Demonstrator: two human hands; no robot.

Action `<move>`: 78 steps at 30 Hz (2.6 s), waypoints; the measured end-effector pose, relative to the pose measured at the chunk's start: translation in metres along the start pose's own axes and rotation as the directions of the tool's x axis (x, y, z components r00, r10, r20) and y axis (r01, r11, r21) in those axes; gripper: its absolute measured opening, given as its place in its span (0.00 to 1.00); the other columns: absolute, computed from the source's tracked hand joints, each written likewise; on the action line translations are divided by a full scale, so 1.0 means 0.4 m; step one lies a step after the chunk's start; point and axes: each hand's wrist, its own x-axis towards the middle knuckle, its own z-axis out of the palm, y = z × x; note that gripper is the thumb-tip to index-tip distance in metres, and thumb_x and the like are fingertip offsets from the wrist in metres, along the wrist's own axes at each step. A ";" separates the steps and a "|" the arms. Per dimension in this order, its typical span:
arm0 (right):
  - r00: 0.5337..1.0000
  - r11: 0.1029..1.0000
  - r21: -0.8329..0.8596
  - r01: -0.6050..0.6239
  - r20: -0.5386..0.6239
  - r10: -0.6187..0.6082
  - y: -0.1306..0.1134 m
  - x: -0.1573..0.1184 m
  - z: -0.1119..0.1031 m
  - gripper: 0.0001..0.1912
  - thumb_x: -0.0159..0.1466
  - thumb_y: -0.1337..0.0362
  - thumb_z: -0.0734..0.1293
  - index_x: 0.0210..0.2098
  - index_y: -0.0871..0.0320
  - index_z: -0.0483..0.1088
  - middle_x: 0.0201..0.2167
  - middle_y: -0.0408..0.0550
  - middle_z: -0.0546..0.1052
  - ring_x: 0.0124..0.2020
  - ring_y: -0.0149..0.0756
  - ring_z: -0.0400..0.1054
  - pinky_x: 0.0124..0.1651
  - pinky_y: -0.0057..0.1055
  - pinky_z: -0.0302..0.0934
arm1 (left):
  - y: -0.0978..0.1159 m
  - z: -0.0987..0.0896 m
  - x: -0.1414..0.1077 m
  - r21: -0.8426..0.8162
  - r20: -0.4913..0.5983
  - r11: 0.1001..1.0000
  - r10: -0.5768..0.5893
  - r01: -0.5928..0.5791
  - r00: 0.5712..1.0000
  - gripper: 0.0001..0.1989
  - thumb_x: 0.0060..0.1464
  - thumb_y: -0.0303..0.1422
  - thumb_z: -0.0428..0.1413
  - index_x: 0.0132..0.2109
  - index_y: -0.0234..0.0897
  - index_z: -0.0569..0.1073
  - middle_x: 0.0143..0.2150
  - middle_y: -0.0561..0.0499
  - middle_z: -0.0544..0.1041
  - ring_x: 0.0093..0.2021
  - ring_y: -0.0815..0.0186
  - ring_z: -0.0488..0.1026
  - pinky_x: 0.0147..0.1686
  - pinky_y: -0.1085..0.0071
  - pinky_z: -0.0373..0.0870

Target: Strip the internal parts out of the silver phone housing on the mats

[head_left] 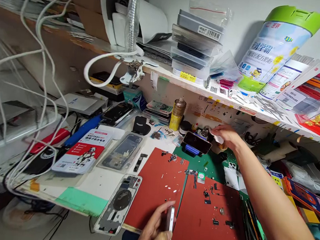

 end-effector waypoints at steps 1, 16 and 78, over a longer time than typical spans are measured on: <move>0.999 1.000 0.027 -0.002 0.034 0.001 0.000 -0.055 -0.004 0.13 0.72 0.55 0.72 0.43 0.60 0.76 0.35 0.43 0.79 0.29 0.30 0.72 0.32 0.29 0.70 | 0.014 0.016 -0.011 0.019 -0.039 1.000 0.017 -0.016 0.999 0.29 0.58 0.41 0.63 0.67 0.52 0.74 0.63 0.46 0.74 0.59 0.52 0.70 0.57 0.64 0.65; 0.883 0.628 0.643 -0.438 0.438 0.167 0.205 -0.769 0.250 0.25 0.51 0.46 0.85 0.34 0.58 0.79 0.21 0.39 0.71 0.21 0.26 0.60 0.26 0.24 0.56 | 0.018 0.111 -0.062 -0.165 0.149 0.986 -0.005 0.029 0.989 0.32 0.58 0.37 0.67 0.68 0.54 0.70 0.54 0.50 0.75 0.51 0.61 0.72 0.56 0.65 0.65; 0.871 0.534 0.713 -0.455 0.231 0.434 0.211 -0.852 0.231 0.26 0.45 0.43 0.85 0.27 0.56 0.78 0.18 0.41 0.71 0.20 0.29 0.59 0.23 0.27 0.57 | -0.040 0.122 -0.084 -0.135 0.228 0.991 0.048 -0.018 0.972 0.36 0.56 0.38 0.70 0.69 0.54 0.69 0.62 0.47 0.71 0.59 0.57 0.67 0.59 0.62 0.63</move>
